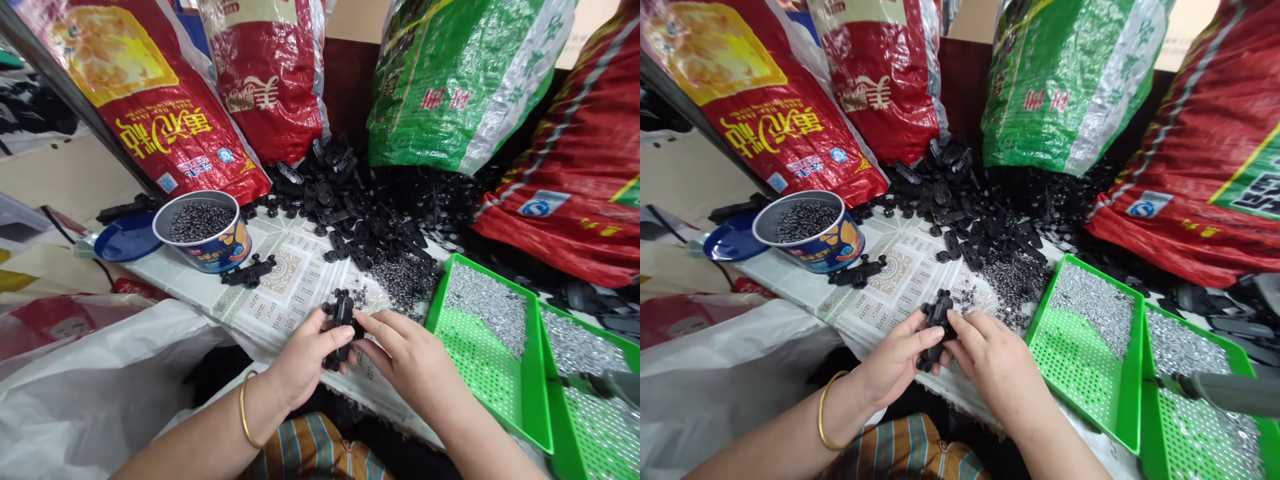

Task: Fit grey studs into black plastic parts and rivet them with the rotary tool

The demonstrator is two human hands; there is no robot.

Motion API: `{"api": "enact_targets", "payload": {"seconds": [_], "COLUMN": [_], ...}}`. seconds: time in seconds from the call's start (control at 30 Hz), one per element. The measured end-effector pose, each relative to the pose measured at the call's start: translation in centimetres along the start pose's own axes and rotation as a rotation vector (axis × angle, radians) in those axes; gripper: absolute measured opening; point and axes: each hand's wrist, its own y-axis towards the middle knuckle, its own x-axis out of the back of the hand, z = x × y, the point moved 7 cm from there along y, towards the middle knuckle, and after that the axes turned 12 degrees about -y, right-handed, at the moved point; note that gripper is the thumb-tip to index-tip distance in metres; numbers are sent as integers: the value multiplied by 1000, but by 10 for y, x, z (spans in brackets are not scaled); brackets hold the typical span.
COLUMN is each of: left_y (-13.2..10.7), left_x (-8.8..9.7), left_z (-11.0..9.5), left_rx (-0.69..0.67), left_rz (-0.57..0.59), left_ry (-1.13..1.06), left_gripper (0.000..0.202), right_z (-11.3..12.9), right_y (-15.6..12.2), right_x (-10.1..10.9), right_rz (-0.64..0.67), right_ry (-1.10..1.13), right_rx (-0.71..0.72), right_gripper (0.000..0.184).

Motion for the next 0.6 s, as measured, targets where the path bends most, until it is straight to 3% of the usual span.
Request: {"api": "enact_targets", "payload": {"seconds": [0.1, 0.23, 0.4, 0.5, 0.6], "left_y": [0, -2, -5, -5, -5], "left_x": [1, 3, -1, -2, -1], "left_z": [3, 5, 7, 6, 4], "left_rx": [4, 27, 83, 45, -22], "left_rz": [8, 13, 24, 4, -44], "left_ry": [4, 12, 21, 10, 8], "left_gripper": [24, 19, 20, 18, 18], "right_z": [-3, -2, -6, -5, -7], "right_y": [2, -4, -9, -7, -6], "right_x": [-2, -8, -8, -4, -4], "right_rz": [72, 173, 128, 23, -44], "right_ry": [62, 134, 123, 72, 84], "right_rx": [9, 148, 230, 153, -78], "right_gripper": [35, 49, 45, 30, 31]}}
